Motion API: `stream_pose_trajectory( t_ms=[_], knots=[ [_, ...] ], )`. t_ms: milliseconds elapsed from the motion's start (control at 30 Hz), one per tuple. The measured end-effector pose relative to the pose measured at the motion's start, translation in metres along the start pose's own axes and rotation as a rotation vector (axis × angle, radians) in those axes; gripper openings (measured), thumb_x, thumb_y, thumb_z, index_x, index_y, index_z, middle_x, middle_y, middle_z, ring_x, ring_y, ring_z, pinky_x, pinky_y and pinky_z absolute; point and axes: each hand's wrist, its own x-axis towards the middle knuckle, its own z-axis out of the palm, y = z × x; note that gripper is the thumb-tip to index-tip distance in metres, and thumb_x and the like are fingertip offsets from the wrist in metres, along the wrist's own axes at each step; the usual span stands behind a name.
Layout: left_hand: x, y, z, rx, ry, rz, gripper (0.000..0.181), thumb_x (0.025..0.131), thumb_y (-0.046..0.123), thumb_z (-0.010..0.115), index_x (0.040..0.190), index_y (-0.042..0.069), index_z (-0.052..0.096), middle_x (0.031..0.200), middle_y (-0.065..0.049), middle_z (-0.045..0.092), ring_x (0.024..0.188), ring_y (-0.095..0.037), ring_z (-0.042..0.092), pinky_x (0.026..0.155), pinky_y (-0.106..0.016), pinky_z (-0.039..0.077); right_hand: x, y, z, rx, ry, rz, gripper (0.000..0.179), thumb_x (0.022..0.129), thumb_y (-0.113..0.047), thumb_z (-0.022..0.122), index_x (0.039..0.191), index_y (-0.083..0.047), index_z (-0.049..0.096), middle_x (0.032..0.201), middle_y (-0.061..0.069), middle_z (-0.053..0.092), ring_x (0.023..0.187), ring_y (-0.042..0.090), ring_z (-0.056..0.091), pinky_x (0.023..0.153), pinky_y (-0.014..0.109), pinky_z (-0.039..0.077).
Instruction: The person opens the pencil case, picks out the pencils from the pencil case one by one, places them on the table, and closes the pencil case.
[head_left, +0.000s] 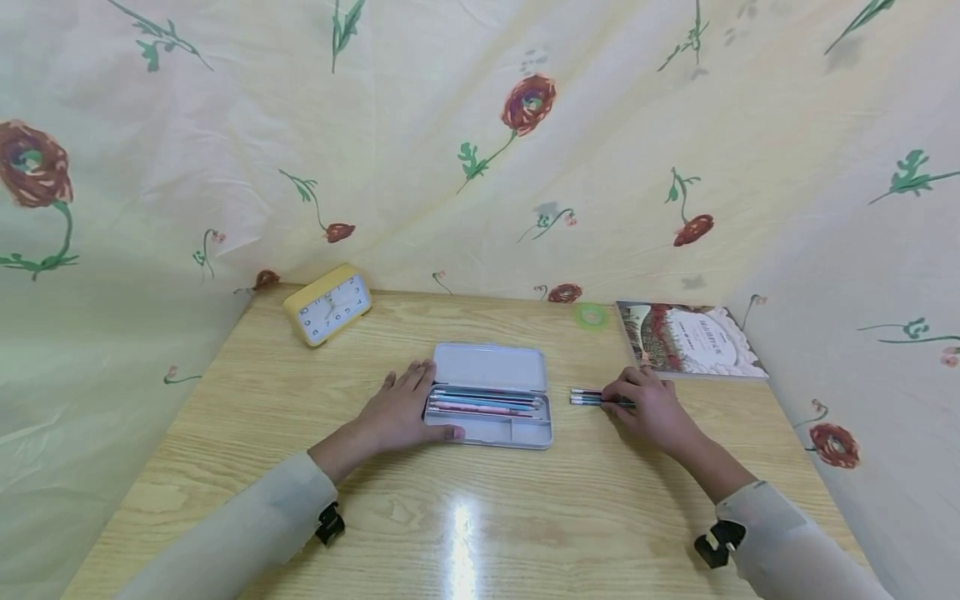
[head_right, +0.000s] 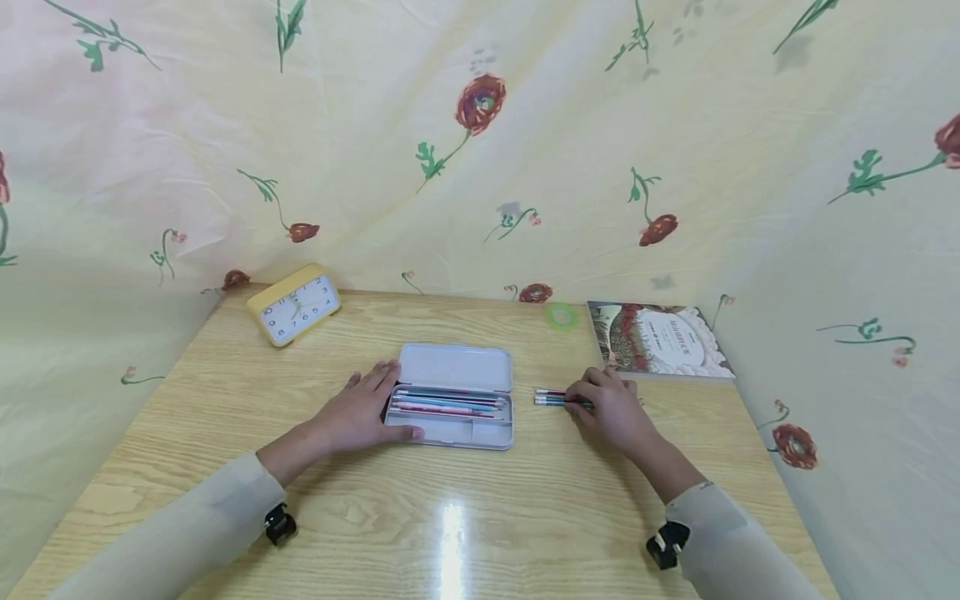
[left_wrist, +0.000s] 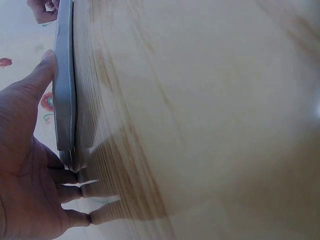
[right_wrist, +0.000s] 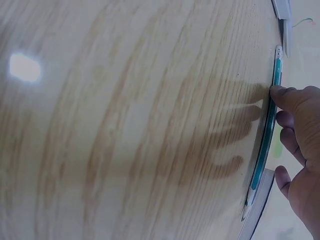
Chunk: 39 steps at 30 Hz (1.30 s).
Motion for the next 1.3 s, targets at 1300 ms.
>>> stream_pose_trajectory(
  t_ms=[1300],
  knots=[
    [0.001,-0.002,0.000,0.011,-0.005,0.002,0.135,0.090,0.090,0.064,0.176,0.001,0.012,0.187,-0.017,0.013,0.175,-0.037,0.010,0.142,-0.060,0.009,0.054,-0.105,0.025,0.193,-0.234,-0.159,0.012,0.098,-0.016,0.086,0.110,-0.019,0.086,0.100,-0.005,0.078,0.088,0.011,0.054,0.076,0.031,0.033]
  ],
)
